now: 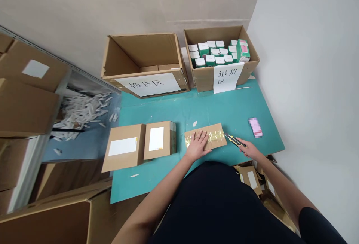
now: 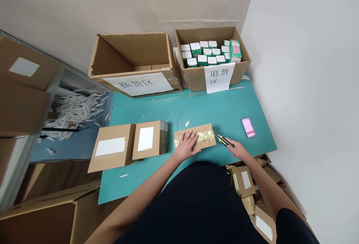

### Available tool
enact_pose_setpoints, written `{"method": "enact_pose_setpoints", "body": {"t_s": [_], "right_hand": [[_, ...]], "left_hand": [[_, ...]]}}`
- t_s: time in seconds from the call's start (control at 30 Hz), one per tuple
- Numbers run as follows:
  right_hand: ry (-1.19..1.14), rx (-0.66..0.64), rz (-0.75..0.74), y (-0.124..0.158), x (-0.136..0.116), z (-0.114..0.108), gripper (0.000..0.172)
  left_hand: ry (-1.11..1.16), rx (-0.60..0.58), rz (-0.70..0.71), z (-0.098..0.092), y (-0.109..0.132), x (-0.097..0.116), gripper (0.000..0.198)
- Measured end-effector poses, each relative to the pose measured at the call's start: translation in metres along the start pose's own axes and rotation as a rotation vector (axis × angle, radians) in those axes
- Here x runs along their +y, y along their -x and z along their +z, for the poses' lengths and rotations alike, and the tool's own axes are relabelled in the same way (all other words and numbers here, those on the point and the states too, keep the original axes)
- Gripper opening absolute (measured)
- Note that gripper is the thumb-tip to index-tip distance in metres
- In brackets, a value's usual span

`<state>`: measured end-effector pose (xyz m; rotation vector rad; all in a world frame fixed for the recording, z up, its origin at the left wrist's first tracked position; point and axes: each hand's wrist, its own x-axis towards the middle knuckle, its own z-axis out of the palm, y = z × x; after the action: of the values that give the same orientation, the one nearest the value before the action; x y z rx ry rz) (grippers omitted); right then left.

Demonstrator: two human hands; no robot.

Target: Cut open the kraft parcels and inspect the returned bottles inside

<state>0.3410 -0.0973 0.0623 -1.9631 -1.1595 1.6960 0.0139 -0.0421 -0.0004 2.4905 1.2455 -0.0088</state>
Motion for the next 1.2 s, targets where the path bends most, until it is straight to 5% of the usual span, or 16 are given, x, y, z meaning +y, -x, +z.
{"method": "enact_pose_setpoints", "body": {"t_s": [0.2,0.4,0.63,1.2], "right_hand": [[0.067,-0.085,-0.011,0.011,-0.008,-0.005,0.063],[0.028,0.066,-0.008,-0.003,-0.006,-0.004,0.064],[0.021,0.013,-0.054,-0.026,-0.002,0.004,0.062],[0.258,0.152,-0.202,-0.022,0.013,0.017,0.057]], "left_hand": [[-0.032,0.030,0.014,0.002,0.000,-0.002,0.080],[-0.049,0.072,0.040,0.003,0.002,-0.003,0.078],[-0.055,0.089,0.045,0.005,0.004,-0.003,0.078],[-0.039,0.096,0.054,0.004,0.001,-0.005,0.076]]}}
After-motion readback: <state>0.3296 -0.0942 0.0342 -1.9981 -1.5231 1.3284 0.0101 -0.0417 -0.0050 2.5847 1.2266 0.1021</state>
